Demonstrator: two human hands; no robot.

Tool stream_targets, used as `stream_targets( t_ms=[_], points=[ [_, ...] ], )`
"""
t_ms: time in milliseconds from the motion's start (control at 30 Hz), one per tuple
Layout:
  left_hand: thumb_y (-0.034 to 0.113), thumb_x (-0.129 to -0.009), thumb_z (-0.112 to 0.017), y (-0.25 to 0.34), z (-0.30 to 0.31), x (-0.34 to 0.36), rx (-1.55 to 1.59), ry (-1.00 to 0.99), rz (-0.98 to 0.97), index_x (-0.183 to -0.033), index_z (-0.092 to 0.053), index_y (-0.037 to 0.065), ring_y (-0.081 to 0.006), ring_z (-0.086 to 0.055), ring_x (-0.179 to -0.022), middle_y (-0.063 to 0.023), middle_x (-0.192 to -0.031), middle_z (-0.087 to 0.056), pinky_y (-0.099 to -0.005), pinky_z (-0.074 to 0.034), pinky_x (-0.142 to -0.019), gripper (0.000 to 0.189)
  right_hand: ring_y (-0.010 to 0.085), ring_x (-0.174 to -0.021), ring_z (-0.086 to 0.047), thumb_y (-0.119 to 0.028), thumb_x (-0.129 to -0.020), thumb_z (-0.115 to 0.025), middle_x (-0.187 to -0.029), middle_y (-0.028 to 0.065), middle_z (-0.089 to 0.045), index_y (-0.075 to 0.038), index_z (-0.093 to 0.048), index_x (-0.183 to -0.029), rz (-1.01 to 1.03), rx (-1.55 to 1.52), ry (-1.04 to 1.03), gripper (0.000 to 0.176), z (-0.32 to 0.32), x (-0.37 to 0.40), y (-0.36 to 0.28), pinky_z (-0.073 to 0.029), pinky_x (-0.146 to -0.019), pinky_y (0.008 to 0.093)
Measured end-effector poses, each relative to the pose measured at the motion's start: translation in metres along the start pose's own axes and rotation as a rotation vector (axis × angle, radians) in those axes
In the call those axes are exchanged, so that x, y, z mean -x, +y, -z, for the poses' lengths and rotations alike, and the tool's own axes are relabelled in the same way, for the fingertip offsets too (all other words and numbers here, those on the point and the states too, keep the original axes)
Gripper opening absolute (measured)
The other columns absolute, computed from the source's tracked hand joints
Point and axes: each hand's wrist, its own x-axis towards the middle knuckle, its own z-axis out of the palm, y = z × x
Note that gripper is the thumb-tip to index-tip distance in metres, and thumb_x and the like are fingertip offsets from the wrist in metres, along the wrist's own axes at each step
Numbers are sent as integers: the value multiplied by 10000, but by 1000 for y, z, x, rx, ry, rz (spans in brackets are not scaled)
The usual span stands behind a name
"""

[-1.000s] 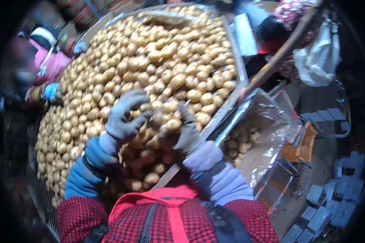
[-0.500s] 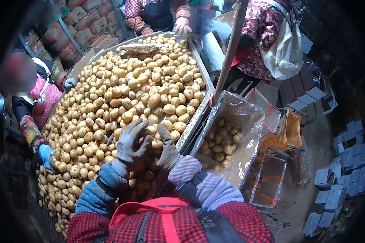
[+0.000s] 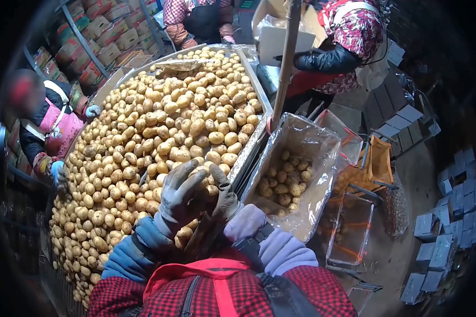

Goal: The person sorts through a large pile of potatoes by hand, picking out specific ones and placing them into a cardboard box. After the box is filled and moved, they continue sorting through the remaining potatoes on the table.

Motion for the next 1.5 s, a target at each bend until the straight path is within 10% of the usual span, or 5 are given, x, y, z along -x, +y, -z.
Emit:
stream_targets(
  t_ms=[933, 1067, 1200, 1400, 1500],
  points=[
    [291, -842, -811, 105, -47, 7, 279, -136, 15, -1400, -626, 93, -430, -570, -1295, -226, -1431, -579, -532, -453, -1064, 621, 273, -1034, -730, -526, -1079, -489, -1109, 57, -757, -145, -694, -1267, -35, -375, 71, 472, 39, 117, -56, -606, -957, 471],
    [257, -854, -808, 122, -68, -17, 288, -127, -51, -1424, -606, 50, -428, -582, -1296, -225, -1406, -600, -510, -442, -1110, 639, 155, -904, -729, -469, -1088, -545, -1163, 92, -733, -84, -645, -1344, 39, -590, -396, 473, 148, 107, -53, -646, -821, 349],
    [223, -904, -774, 136, -113, -24, 680, -134, 322, -1457, -557, -16, -410, -587, -1320, -228, -1376, -644, -484, -443, -1130, 641, 78, -843, -692, -443, -1098, -543, -1192, 40, -702, -81, -569, -1448, 60, -581, -78, 505, 96, 144, -104, -645, -827, 337],
    [177, -867, -808, 175, -138, -55, 459, -330, -102, -1481, -541, 8, -403, -552, -1366, -214, -1455, -594, -494, -418, -1156, 691, 50, -706, -606, -453, -1081, -583, -1050, 79, -730, -95, -621, -1379, 378, -349, -118, 468, 161, 169, -117, -539, -606, 239],
    [162, -828, -834, 201, -159, -51, 444, -315, -233, -1449, -547, 8, -438, -532, -1361, -227, -1468, -568, -542, -399, -1146, 701, 207, -1016, -717, -464, -1112, -489, -1323, 91, -675, -80, -545, -1486, 403, -382, -143, 539, 164, 195, -128, -614, -878, 379]
  ],
)
